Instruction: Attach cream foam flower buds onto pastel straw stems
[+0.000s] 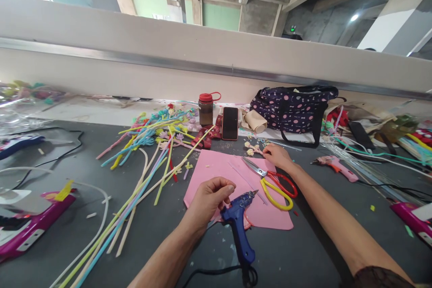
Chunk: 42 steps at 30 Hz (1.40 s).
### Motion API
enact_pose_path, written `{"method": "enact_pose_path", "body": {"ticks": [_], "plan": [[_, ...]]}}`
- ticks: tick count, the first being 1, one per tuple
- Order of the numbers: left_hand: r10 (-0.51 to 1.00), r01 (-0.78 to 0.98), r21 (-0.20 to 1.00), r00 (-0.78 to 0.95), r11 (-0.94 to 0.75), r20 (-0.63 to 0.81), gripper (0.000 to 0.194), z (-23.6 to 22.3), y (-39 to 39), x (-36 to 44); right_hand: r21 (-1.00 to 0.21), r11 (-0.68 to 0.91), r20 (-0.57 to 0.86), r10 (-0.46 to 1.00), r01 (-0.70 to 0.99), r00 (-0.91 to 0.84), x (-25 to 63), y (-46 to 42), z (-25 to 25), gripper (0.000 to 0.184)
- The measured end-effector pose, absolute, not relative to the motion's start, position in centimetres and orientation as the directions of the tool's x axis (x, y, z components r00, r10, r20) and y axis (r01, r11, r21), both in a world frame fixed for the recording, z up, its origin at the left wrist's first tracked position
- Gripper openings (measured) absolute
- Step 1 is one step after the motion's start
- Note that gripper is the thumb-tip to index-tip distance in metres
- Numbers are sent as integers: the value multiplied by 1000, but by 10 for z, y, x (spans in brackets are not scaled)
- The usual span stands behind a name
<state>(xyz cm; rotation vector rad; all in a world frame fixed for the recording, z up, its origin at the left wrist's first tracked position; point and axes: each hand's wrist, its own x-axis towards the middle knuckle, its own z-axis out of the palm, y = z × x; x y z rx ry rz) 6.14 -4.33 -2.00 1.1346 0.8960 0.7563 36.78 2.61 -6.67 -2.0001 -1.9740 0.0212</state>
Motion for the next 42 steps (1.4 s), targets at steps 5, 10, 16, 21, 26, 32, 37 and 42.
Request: {"method": "enact_pose_path", "body": {"ticks": [5,10,16,21,26,32,37,42], "plan": [[876,-41,971,442,238,-196,22,-21,-42,61,-274,17,226,973,962,47,370,29,-62,13],[881,-33,974,433,225,-189,21,-21,-41,60,-346,-28,290,947,938,135,387,16,-45,26],[880,-47,973,438,226,-183,21,-17,-43,60,-432,-57,295,934,900,201,407,-30,-25,25],[885,-43,978,435,205,-166,22,-19,-42,60,-269,-89,256,953,959,160,407,-67,-36,20],[890,-31,982,429,186,-155,23,-25,-41,61,-82,-172,281,941,982,188,407,-94,-61,31],[877,8,988,458,157,-144,23,-33,-47,64,-132,-203,228,946,970,229,428,-99,-86,32],[872,46,995,480,83,-95,22,-39,-52,65,-112,-227,268,931,967,249,438,-97,-91,33],[886,-11,998,461,56,-45,24,-18,-42,49,-99,-147,362,916,984,173,411,-98,-75,37]]}}
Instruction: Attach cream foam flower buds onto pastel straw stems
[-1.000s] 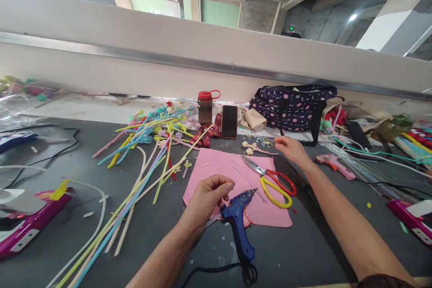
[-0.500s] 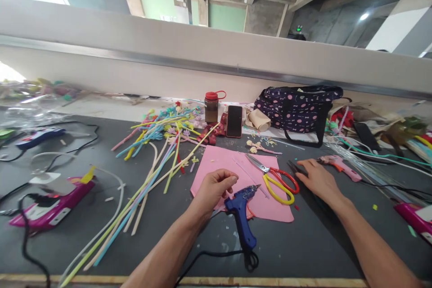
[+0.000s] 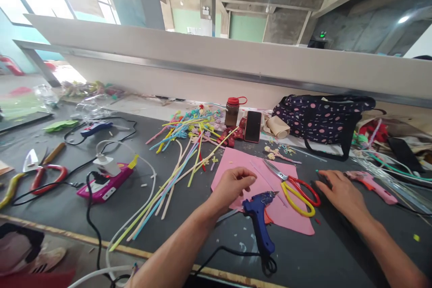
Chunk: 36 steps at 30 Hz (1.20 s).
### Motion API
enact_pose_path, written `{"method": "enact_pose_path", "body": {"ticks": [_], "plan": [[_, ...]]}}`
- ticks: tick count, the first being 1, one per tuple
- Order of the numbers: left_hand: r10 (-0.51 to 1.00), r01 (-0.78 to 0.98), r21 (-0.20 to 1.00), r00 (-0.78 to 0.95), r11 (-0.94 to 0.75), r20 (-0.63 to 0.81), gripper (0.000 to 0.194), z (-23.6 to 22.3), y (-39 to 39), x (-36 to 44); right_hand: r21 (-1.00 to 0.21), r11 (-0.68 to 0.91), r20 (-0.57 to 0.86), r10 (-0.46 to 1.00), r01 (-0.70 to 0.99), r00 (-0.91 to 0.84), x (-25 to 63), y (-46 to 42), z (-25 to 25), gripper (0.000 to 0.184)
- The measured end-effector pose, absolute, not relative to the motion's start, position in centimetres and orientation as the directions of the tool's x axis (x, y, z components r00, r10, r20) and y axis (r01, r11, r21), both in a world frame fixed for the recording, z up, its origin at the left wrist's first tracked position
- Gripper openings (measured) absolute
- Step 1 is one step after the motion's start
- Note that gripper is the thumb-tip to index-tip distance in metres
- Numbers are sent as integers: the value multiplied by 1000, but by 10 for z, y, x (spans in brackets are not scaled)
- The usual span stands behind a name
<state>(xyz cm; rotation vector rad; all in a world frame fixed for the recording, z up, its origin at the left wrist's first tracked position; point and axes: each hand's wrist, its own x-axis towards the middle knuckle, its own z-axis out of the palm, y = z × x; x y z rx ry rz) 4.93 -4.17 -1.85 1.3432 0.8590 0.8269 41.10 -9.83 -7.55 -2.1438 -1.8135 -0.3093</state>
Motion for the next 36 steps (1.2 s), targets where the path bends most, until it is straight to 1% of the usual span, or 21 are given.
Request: {"method": "enact_pose_path", "body": {"ticks": [2,3,4,5,6,7,8,9,10,11,12,14,17,19,26,28,30,31,32,34,36], "plan": [[913,-23,1000,406,-21,29,29,-3,-30,33,-144,-93,360,922,985,139,391,-98,-66,36],[926,-2,998,374,-66,62,31,4,-22,23,-154,-59,357,928,986,111,380,-98,-61,35],[941,44,993,328,-107,87,31,10,-15,13,-160,-25,349,934,987,80,370,-97,-56,35],[956,132,980,275,-147,107,31,14,-7,2,-171,4,344,937,985,55,359,-96,-52,34],[966,264,943,211,-204,150,29,15,0,-9,-179,29,340,940,983,34,350,-95,-50,33],[968,446,862,164,-243,189,26,15,7,-19,-187,56,347,938,981,12,341,-94,-48,32],[966,643,723,131,-253,221,23,12,12,-28,-195,87,348,937,977,-14,334,-93,-47,31],[965,796,561,108,-227,237,21,8,16,-35,-203,116,346,937,972,-40,329,-92,-48,29],[967,887,417,107,-198,232,22,2,18,-41,-208,145,343,937,967,-67,325,-91,-49,27],[971,932,313,117,-180,211,24,-5,20,-46,-213,172,338,937,962,-92,322,-91,-51,25],[975,956,243,119,-163,186,26,-11,20,-49,-215,192,334,936,958,-113,321,-91,-53,23],[982,978,158,113,-137,149,29,-23,21,-51,-216,216,333,933,952,-136,322,-91,-58,22],[992,985,139,88,-100,85,28,-33,25,-53,-222,218,340,931,950,-135,325,-93,-62,25],[995,988,134,65,-75,78,30,-36,30,-56,-230,213,340,932,949,-127,327,-94,-63,25],[989,993,115,-29,12,147,32,-40,44,-63,-212,257,327,928,943,-179,331,-92,-71,25],[980,996,91,-29,12,197,32,-38,42,-61,-209,275,339,920,938,-195,332,-92,-72,25],[967,998,58,6,-21,253,33,-35,39,-58,-211,296,351,912,932,-210,332,-92,-73,24],[965,997,48,38,-53,260,34,-34,38,-55,-213,303,353,910,929,-216,332,-93,-73,24],[967,994,48,82,-96,241,35,-33,36,-53,-214,307,350,910,927,-221,332,-93,-73,23],[973,979,66,183,-193,141,34,-33,36,-48,-217,308,347,911,926,-222,332,-93,-74,23],[969,970,68,227,-234,99,31,-35,37,-43,-221,306,347,912,926,-219,332,-93,-76,23]]}}
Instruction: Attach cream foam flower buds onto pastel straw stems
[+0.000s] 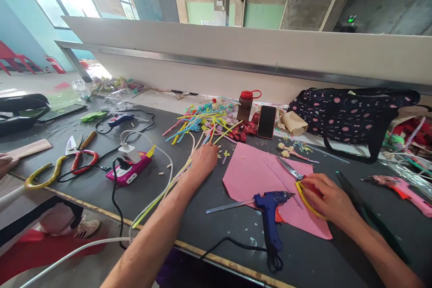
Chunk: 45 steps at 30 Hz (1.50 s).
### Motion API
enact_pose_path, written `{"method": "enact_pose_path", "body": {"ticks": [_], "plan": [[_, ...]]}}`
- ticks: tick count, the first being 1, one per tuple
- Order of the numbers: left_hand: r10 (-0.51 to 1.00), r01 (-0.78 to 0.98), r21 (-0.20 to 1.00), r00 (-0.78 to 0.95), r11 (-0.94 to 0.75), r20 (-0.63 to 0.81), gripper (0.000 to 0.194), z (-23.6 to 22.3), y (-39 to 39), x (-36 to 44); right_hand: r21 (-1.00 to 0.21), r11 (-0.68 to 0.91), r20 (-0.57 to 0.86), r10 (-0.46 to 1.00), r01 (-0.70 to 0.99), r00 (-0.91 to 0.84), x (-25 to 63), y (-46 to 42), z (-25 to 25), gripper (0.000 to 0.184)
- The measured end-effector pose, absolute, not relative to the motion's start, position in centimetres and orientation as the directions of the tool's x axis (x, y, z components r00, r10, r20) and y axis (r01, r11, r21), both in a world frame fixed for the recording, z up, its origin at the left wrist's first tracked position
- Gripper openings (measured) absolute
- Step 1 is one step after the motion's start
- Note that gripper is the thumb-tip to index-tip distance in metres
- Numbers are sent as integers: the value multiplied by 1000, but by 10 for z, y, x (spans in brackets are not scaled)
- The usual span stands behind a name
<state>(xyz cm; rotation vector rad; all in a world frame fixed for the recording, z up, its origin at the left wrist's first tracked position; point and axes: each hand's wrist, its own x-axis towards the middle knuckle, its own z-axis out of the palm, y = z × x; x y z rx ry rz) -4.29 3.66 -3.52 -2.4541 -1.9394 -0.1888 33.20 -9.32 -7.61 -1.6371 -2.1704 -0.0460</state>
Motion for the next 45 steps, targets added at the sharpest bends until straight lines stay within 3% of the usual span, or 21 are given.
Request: {"method": "enact_pose_path", "body": {"ticks": [9,15,19,30,38,42,45], "plan": [[950,947,101,295,-305,101,30,-39,35,-24,-242,303,316,923,922,-220,335,-98,-81,24],[966,965,113,222,-238,133,32,-35,23,-18,-249,324,362,905,913,-222,336,-100,-79,25],[967,964,104,233,-244,105,26,-42,17,-15,-261,322,363,906,910,-216,336,-100,-80,26],[955,964,81,237,-254,179,31,-45,7,-17,-250,275,359,917,928,-175,332,-103,-77,25],[975,1000,10,-14,12,220,31,-23,3,-63,-227,337,366,899,914,-240,333,-103,-71,25],[994,996,14,-90,89,64,30,-22,9,-73,-256,292,377,908,922,-183,331,-105,-67,27],[995,995,27,-93,92,40,27,-26,13,-76,-267,263,365,918,927,-155,332,-106,-69,27]]}}
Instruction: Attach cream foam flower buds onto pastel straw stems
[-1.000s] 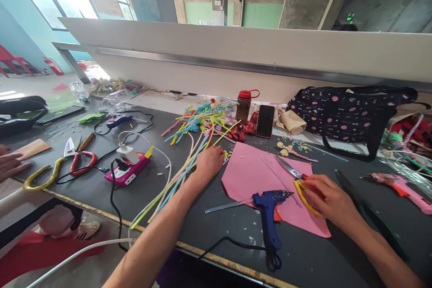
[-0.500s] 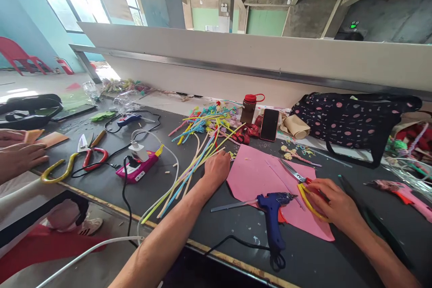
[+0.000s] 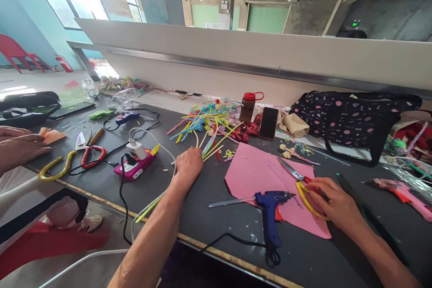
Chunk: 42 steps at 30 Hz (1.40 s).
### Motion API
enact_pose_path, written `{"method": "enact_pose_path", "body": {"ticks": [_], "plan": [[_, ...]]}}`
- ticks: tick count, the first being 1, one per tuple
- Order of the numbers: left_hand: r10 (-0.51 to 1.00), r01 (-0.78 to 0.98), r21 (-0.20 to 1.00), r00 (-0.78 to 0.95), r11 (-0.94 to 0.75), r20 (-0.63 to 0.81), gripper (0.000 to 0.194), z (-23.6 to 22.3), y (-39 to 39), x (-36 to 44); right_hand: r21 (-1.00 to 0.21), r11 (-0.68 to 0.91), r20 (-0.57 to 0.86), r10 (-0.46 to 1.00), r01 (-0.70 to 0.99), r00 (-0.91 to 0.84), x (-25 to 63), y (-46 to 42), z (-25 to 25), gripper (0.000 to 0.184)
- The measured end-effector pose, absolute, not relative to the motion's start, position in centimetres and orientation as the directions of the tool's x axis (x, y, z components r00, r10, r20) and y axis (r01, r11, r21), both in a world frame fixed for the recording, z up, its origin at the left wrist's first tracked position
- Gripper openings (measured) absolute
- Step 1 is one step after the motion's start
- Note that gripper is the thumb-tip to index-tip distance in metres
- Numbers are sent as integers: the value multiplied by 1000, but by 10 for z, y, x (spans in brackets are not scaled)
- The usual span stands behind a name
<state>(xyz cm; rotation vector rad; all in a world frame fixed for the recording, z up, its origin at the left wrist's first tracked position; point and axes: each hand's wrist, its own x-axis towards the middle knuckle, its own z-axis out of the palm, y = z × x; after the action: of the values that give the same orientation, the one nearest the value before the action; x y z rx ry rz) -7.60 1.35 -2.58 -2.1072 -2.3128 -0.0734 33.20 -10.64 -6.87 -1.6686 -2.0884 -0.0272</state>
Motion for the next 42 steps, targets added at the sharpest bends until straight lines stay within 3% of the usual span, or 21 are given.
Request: {"method": "enact_pose_path", "body": {"ticks": [12,17,22,28,42], "plan": [[957,980,122,-180,155,229,36,-16,26,-83,-262,283,350,919,923,-182,332,-107,-69,24],[966,979,129,-182,160,183,36,-11,30,-83,-285,285,338,923,915,-182,335,-105,-74,24],[945,990,98,-123,98,302,38,-6,33,-68,-292,294,355,917,910,-183,333,-104,-73,25],[999,999,39,-16,15,37,29,-22,32,-54,-311,276,347,924,909,-161,326,-106,-62,22],[994,996,65,-64,59,83,32,-33,30,-63,-316,270,364,920,909,-147,328,-103,-66,22]]}}
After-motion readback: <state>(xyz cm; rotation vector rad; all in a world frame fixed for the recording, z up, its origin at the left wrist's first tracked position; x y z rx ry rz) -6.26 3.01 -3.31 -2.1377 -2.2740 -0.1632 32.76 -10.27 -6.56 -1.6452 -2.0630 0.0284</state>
